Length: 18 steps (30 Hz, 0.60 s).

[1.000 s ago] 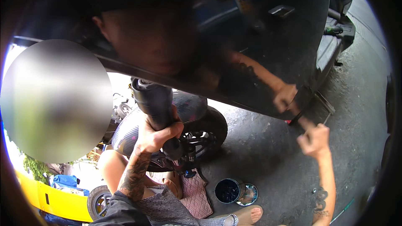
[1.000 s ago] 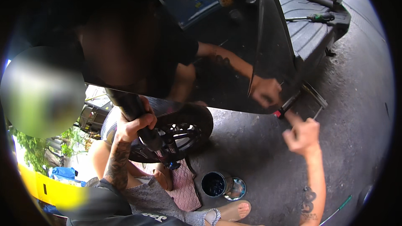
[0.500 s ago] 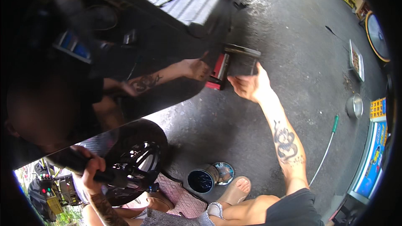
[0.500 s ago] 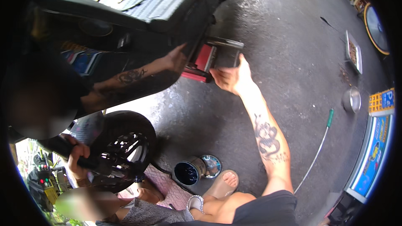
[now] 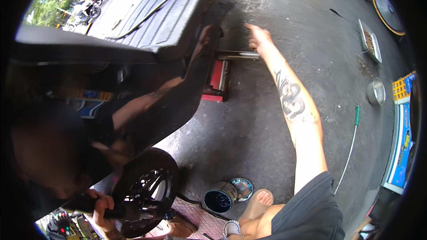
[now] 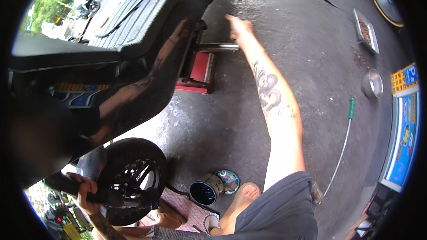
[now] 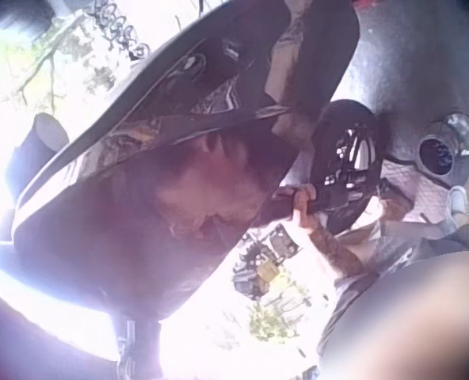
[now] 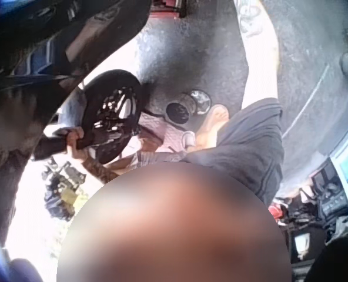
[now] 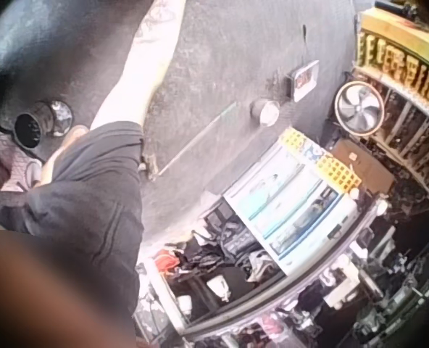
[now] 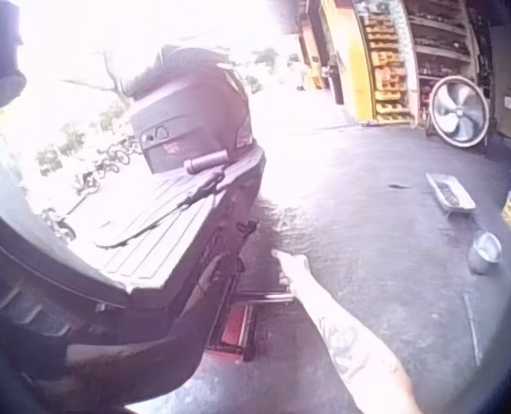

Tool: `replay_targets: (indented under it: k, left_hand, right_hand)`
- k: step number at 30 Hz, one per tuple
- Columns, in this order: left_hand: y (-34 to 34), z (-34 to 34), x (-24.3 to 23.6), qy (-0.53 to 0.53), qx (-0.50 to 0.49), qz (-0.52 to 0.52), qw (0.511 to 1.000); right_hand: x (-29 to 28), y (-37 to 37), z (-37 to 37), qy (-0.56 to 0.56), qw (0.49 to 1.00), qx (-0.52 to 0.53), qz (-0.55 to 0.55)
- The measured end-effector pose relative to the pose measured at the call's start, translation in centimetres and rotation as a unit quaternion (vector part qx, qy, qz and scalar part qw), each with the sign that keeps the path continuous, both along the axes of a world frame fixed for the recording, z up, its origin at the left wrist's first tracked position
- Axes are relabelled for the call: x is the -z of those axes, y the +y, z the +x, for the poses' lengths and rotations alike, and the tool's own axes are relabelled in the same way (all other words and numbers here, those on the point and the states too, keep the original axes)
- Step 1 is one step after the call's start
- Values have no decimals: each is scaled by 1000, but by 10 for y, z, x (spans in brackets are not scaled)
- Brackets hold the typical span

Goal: The person applies blue grease to the scooter's front fork assembly and installs the fork tube into the triple clamp. They then remove the front fairing, apply grease to the steering stem, and reattach the fairing. The person wipes their hands with a cloth and continues adjusting the front assembly.

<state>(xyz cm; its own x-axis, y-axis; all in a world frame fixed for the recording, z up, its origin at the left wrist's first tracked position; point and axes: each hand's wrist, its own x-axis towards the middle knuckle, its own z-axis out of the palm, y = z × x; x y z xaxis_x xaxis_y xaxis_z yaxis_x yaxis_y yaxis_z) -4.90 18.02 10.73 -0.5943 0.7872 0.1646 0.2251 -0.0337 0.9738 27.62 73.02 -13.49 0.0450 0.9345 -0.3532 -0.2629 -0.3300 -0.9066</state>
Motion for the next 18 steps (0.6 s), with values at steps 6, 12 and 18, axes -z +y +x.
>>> replay_targets:
  k: [6,12,18]
  left_hand:
    - [-11,-16,7,23,2,23,999]
    - [-13,-22,6,18,30,-3,999]
    - [-12,-20,3,30,28,-9,999]
  right_hand:
    - [-2,-152,36,-205,756,-259,565]
    - [3,-178,37,-335,782,-94,517]
    - [51,-180,44,-27,973,-229,11]
